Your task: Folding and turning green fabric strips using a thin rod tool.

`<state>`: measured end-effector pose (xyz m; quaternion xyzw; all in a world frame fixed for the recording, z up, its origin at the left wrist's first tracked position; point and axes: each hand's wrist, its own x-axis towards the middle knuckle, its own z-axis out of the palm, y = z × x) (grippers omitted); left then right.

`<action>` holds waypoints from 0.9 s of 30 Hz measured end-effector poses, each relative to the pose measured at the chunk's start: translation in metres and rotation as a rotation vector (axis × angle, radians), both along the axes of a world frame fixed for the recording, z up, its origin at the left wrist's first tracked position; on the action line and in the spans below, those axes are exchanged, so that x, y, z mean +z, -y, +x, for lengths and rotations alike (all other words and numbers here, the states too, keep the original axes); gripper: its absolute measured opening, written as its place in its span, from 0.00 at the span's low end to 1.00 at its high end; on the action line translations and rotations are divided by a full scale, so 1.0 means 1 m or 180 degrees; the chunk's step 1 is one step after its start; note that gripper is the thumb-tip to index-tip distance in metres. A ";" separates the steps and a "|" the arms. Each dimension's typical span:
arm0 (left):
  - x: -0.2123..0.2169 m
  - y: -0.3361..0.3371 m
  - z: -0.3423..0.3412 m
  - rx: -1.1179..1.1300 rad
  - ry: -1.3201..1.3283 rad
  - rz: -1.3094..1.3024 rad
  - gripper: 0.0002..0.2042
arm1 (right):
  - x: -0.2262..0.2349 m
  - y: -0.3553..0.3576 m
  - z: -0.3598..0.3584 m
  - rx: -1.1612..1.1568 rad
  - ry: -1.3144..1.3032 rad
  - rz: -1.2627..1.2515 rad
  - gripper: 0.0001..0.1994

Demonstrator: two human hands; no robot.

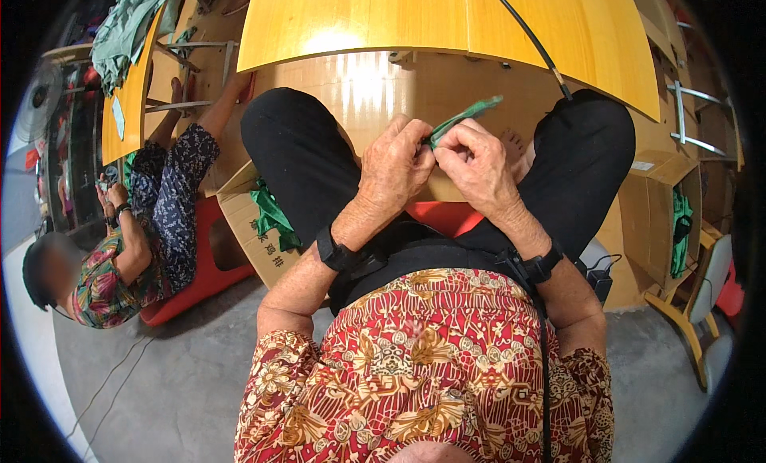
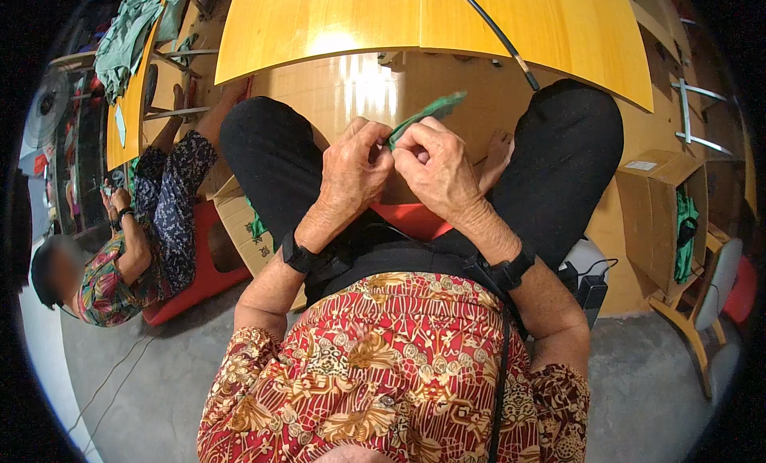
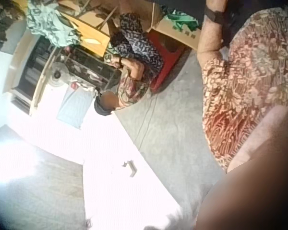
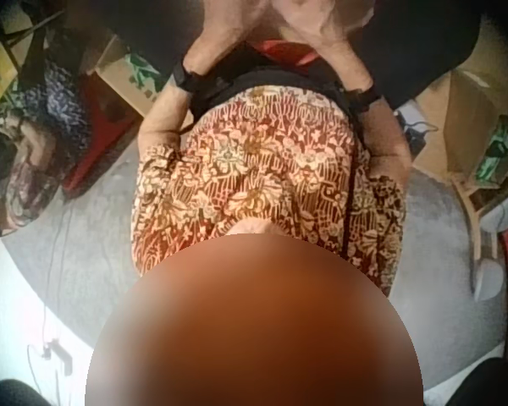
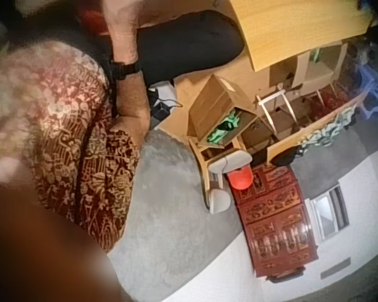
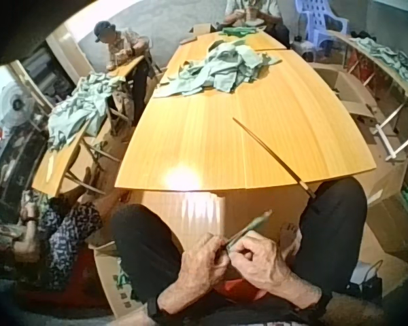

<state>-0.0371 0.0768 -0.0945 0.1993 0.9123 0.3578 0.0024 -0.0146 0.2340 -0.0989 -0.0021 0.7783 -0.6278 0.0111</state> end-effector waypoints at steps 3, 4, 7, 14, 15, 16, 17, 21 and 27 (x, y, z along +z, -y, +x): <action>-0.006 0.003 0.000 -0.0062 -0.0227 -0.0047 0.06 | 0.006 -0.002 -0.002 0.0016 -0.0105 0.0559 0.03; -0.006 0.004 0.000 0.0006 0.0355 0.0363 0.05 | 0.007 -0.002 -0.003 -0.0038 -0.0164 0.0880 0.04; 0.003 0.006 -0.004 0.0270 0.2098 0.1547 0.05 | 0.002 -0.007 -0.006 -0.0067 -0.0603 0.1081 0.04; -0.009 0.005 -0.002 0.0545 0.3665 0.3369 0.06 | -0.008 -0.008 -0.013 -0.0096 -0.0012 0.0291 0.03; -0.008 0.004 -0.002 0.0537 0.3682 0.3365 0.06 | -0.010 -0.008 -0.013 -0.0109 -0.0002 0.0296 0.03; -0.007 0.003 -0.002 0.0492 0.3647 0.3246 0.06 | -0.013 -0.009 -0.012 -0.0091 0.0184 -0.0034 0.04; -0.007 0.001 -0.002 0.0447 0.3611 0.3125 0.05 | -0.017 -0.011 -0.011 -0.0073 0.0367 -0.0366 0.05; -0.014 -0.006 0.004 0.0584 0.3085 0.2434 0.04 | -0.028 -0.012 -0.009 -0.0088 0.0971 -0.0482 0.06; -0.013 -0.005 0.003 0.0478 0.1956 0.1357 0.07 | -0.019 -0.020 -0.009 0.0151 0.1780 -0.1636 0.05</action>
